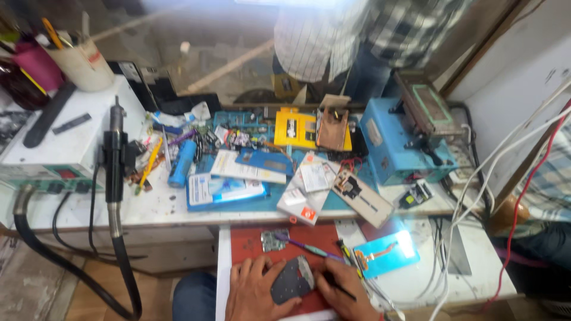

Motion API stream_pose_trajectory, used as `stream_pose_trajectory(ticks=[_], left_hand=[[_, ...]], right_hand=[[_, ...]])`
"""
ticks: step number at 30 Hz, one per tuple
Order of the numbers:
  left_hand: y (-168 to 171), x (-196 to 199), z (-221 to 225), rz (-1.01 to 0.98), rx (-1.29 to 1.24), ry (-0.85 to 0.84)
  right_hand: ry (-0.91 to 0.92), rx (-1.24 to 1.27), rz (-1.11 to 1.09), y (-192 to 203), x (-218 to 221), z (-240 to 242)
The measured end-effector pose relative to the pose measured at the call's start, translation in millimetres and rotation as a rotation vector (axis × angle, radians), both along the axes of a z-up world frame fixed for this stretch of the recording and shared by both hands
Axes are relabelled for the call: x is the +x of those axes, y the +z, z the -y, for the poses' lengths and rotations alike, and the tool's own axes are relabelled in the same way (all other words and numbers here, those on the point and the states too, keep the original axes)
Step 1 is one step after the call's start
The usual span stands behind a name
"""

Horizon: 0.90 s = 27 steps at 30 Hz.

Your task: The person disassembles a smartphone, removes the back cover and battery, and uses a screwdriver to remove screws from the internal frame. They then reassemble the device by reconnecting ribbon cables and securing components.

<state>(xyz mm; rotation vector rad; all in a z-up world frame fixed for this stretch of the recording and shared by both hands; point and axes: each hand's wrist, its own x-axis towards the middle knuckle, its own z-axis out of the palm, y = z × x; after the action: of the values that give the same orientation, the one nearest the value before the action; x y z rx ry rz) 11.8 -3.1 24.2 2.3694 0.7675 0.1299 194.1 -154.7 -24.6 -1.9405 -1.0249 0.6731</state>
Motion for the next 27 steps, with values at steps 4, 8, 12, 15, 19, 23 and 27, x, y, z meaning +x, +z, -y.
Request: stream_pose_trajectory(ticks=[4,8,12,15,19,23,27], left_hand=[[-1,0,-3,-0.039,-0.030,-0.004],[-6,-1,3,0.043,0.033,0.025],[-8,1,1,-0.014,0.014,0.016],[-5,3,-1,-0.020,0.017,0.009],[-13,-1,4,0.057,0.058,0.039],[1,-2,8,0.096,0.114,0.055],[5,-1,7,0.120,0.150,0.045]], right_hand=[[0.030,-0.067,-0.061,3,2,7],[0.137,0.106,0.233,-5,-3,19],[0.124,0.074,0.283,-1,-7,20],[0.103,0.018,0.229,6,-8,19],[0.139,-0.024,0.285,0,-9,24],[0.132,-0.042,0.345,15,-14,25],[-0.022,-0.074,0.144,25,-15,20]])
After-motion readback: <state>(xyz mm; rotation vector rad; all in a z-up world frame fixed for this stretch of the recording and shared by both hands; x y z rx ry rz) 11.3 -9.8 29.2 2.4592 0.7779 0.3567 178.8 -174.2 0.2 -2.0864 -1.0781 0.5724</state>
